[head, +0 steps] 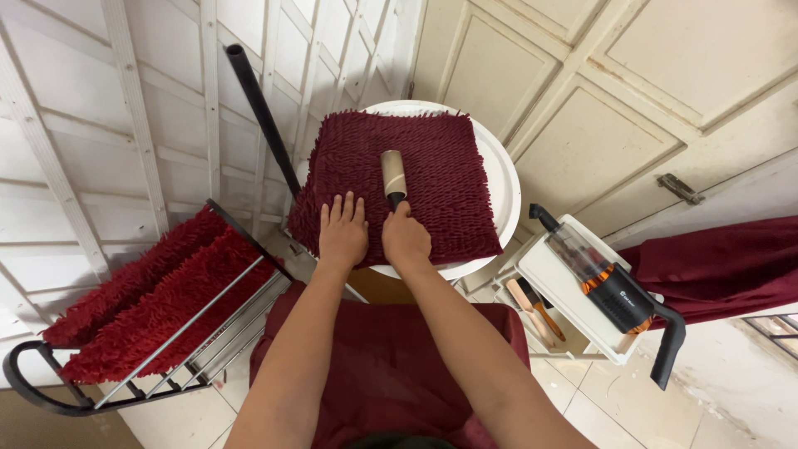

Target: The person cleans a red shag rug on a white stool by first brushing it with a wooden brush and then repeatedly running a lint roller over the surface to remove debris.

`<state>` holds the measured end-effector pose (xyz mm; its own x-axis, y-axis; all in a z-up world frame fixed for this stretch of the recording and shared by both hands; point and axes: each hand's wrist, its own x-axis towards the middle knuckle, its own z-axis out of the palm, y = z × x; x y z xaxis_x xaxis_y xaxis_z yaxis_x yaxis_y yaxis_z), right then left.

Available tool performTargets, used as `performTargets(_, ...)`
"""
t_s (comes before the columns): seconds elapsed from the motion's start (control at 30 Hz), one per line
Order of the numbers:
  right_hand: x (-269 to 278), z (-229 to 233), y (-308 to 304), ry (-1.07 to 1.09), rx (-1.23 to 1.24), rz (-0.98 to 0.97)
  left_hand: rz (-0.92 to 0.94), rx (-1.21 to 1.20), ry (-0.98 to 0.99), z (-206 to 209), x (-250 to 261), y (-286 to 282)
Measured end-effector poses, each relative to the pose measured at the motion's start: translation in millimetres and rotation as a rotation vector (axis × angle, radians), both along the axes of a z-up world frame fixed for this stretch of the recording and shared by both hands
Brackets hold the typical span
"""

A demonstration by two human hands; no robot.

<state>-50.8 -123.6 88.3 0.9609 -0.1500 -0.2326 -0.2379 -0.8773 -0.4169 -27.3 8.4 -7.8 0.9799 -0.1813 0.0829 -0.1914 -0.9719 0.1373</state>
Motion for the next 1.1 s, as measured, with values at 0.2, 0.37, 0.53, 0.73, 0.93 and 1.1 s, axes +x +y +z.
performTargets(0.2,3.2,-0.6,-14.5,0.037,0.033,-0.074,0.002,0.013,0.004,-0.3,-0.1,-0.9)
performTargets(0.37,5.8,4.0,-15.5,0.085,0.149,-0.156,-0.002,0.01,0.009,-0.8,3.8,-0.8)
performTargets(0.53,4.1,-0.1,-8.2,-0.046,0.081,-0.068,-0.003,0.012,-0.013,-1.1,0.1,-1.1)
performTargets(0.73,3.0,-14.1,-4.9,-0.039,-0.011,0.064,-0.002,-0.035,-0.026,-2.5,-3.5,1.7)
performTargets(0.93,7.2,-10.9,-24.3,0.035,0.009,0.006,0.003,0.014,0.001,1.4,1.4,-1.0)
performTargets(1.1,7.8,-9.9,-30.7,0.067,0.013,-0.029,0.014,-0.011,0.012,3.6,0.3,-2.4)
